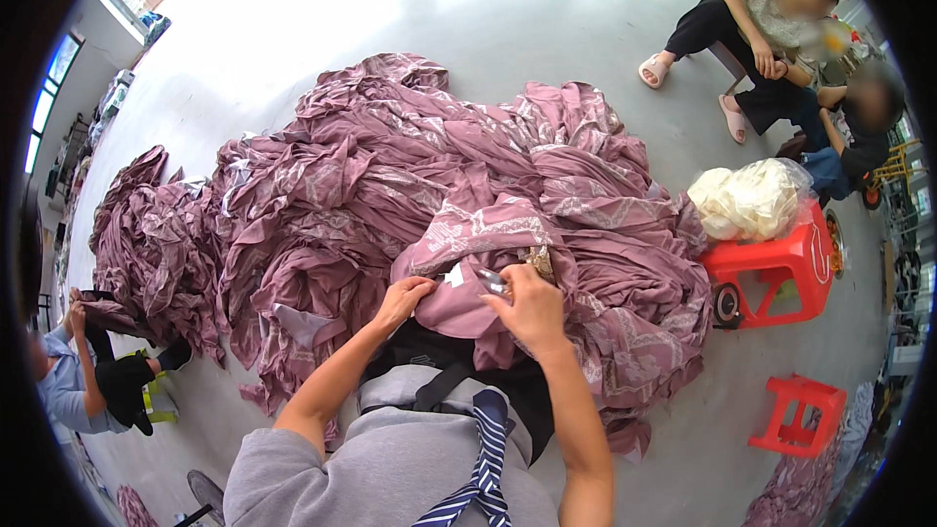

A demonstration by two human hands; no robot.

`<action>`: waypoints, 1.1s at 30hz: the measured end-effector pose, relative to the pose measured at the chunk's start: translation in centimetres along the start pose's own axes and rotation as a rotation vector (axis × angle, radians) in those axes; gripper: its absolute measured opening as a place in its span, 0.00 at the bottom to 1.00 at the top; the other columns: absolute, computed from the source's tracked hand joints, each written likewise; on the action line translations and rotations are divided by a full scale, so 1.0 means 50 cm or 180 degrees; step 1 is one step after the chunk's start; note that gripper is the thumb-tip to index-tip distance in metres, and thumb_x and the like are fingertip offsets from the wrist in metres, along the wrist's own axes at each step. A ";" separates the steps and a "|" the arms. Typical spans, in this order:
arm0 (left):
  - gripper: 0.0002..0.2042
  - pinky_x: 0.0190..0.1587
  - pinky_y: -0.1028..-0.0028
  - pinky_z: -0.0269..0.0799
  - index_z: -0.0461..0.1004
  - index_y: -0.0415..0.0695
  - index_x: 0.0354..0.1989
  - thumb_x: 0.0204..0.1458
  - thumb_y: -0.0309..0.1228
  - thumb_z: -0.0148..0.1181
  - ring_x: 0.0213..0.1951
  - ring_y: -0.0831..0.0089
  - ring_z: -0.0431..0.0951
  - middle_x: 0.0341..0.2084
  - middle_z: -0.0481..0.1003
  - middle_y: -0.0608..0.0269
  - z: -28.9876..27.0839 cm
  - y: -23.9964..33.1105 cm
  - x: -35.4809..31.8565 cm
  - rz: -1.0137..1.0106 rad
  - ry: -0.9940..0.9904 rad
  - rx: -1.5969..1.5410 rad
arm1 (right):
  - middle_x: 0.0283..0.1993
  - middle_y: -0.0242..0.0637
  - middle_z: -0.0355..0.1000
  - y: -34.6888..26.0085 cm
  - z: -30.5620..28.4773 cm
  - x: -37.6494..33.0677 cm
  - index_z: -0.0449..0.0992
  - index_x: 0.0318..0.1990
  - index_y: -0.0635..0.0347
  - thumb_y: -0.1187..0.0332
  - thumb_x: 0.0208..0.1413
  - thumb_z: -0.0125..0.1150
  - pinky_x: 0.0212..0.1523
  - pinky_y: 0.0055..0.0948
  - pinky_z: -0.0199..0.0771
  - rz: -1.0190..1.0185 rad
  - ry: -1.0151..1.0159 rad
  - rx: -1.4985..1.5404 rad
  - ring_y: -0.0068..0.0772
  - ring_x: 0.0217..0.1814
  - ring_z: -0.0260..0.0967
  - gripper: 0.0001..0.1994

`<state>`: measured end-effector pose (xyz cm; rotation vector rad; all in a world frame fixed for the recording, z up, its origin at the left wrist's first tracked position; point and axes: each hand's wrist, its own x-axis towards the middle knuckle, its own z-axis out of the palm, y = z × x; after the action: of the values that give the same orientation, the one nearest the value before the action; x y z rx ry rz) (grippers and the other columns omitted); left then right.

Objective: The person sits on the floor and repeatedly picks up pieces of pink patterned fabric from a large pile. They use scissors to cut off small tags or labels from the fabric edges and then place the pieces back onto the pile. Two other people are visible in the background, sitting and observing.

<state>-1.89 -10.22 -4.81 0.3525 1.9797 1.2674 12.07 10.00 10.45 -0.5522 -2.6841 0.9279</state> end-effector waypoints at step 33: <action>0.12 0.39 0.75 0.75 0.74 0.39 0.44 0.55 0.33 0.58 0.36 0.77 0.78 0.38 0.77 0.63 0.064 0.265 -0.150 -0.1179 -0.1196 -0.2226 | 0.27 0.37 0.67 0.019 -0.097 -0.183 0.71 0.32 0.60 0.83 0.38 0.59 0.25 0.30 0.67 -0.0224 -0.0231 0.0853 0.38 0.24 0.68 0.11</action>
<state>3.44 -6.21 9.23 -0.1159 1.1276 1.4239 22.22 9.40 12.58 -0.3701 -2.5623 1.2829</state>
